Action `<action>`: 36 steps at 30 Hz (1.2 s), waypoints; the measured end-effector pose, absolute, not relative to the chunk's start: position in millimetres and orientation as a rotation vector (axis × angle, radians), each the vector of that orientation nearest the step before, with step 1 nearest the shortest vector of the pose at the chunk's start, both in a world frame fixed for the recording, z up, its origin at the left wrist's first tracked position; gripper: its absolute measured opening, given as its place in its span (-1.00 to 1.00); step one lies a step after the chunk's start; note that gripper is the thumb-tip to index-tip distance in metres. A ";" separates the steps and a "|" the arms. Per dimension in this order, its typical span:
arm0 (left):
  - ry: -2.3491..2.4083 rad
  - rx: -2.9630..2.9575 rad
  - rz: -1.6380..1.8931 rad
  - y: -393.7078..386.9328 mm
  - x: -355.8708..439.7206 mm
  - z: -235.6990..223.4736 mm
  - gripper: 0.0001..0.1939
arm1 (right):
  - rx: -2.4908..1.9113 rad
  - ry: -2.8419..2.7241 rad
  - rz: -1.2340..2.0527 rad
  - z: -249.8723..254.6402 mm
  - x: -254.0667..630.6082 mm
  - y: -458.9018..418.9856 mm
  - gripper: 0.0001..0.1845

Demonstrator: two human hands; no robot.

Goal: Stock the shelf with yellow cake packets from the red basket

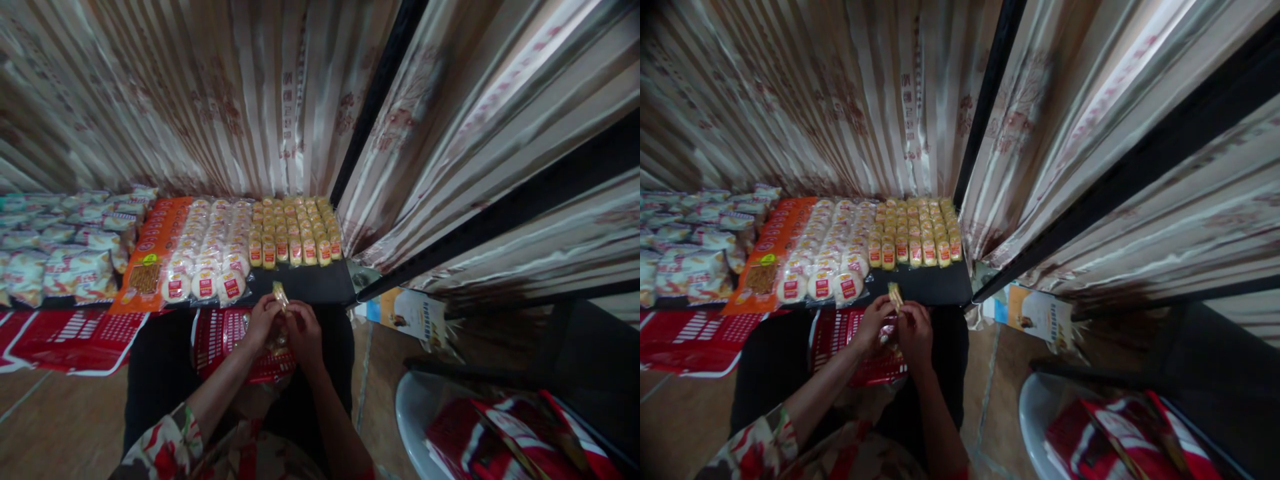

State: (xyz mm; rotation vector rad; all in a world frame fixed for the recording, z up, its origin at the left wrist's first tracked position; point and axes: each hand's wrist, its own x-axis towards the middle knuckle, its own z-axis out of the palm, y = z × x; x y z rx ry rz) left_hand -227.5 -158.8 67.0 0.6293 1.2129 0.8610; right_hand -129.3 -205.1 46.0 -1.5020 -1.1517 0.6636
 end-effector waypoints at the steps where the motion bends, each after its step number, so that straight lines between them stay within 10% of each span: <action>1: 1.200 0.614 0.869 -159.8 -228.2 67.3 -0.58 | -1.498 -1.173 0.651 46.5 -129.5 -206.2 -0.86; 36: 1.245 0.812 0.968 -146.0 -211.7 96.2 -0.68 | -1.658 -1.229 0.366 49.9 -114.8 -187.8 -0.86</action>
